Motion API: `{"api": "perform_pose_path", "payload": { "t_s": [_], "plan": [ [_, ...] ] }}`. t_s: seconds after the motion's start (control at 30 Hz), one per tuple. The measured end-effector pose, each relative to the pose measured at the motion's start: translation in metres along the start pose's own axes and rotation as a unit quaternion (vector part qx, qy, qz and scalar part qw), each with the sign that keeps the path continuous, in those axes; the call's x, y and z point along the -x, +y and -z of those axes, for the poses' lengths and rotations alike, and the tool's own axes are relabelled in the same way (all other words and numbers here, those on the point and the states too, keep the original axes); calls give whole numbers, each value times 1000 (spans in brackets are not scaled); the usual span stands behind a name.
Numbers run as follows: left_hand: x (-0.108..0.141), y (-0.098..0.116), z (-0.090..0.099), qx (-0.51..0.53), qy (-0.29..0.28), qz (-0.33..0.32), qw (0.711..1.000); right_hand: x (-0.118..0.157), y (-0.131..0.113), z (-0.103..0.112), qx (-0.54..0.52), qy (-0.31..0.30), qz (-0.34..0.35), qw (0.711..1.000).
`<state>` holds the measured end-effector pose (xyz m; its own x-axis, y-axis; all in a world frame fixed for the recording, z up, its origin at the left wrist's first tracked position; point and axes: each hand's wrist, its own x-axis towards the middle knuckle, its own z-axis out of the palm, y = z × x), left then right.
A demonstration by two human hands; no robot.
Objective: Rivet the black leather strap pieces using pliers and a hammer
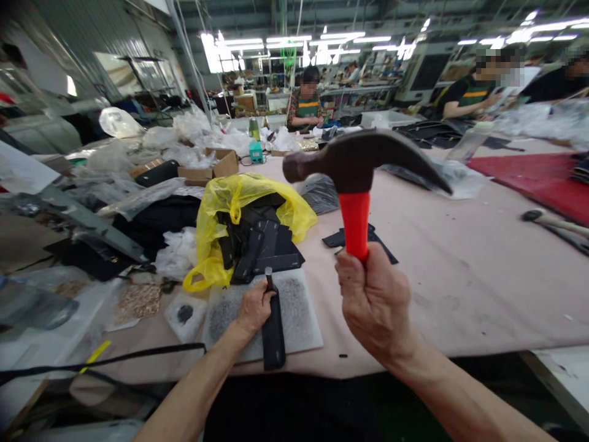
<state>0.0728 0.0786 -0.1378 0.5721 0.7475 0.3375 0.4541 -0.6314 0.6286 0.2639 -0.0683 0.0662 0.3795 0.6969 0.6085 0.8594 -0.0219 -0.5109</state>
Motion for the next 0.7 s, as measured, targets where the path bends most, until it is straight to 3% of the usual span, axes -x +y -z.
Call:
{"api": "perform_pose_path", "payload": {
  "t_s": [0.03, 0.1, 0.17, 0.23, 0.3, 0.37, 0.4, 0.5, 0.57, 0.7],
  "plan": [
    [0, 1, 0, -2, -2, -1, 1000, 2, 1, -1, 11, -29, 25, 999],
    [-1, 2, 1, -6, -5, -2, 1000, 4, 5, -2, 71, -154, 97, 981],
    [-1, 2, 1, -8, -4, 1, 1000, 1, 5, 1, 107, -230, 113, 961],
    [-1, 2, 1, -6, -3, 7, 1000, -5, 1, 4, 64, -172, 58, 981],
    [0, 0, 0, -4, -5, 13, 1000, -6, -3, 3, -6, -46, -10, 999],
    [0, -1, -1, -7, -8, 17, 1000, -3, -2, -1, -34, 7, -20, 999],
    [0, -1, -2, -9, -10, 17, 1000, 0, 1, -4, -29, -13, 0, 999],
    [0, -2, -2, -18, -11, 10, 1000, 5, 15, -5, 42, -201, 83, 975],
    [0, -3, -3, -22, -5, 6, 1000, 2, 26, -3, 101, -286, 75, 950],
    [0, -1, -2, -13, -2, 14, 1000, 2, 58, -9, 83, -299, -53, 949]
  ]
}}
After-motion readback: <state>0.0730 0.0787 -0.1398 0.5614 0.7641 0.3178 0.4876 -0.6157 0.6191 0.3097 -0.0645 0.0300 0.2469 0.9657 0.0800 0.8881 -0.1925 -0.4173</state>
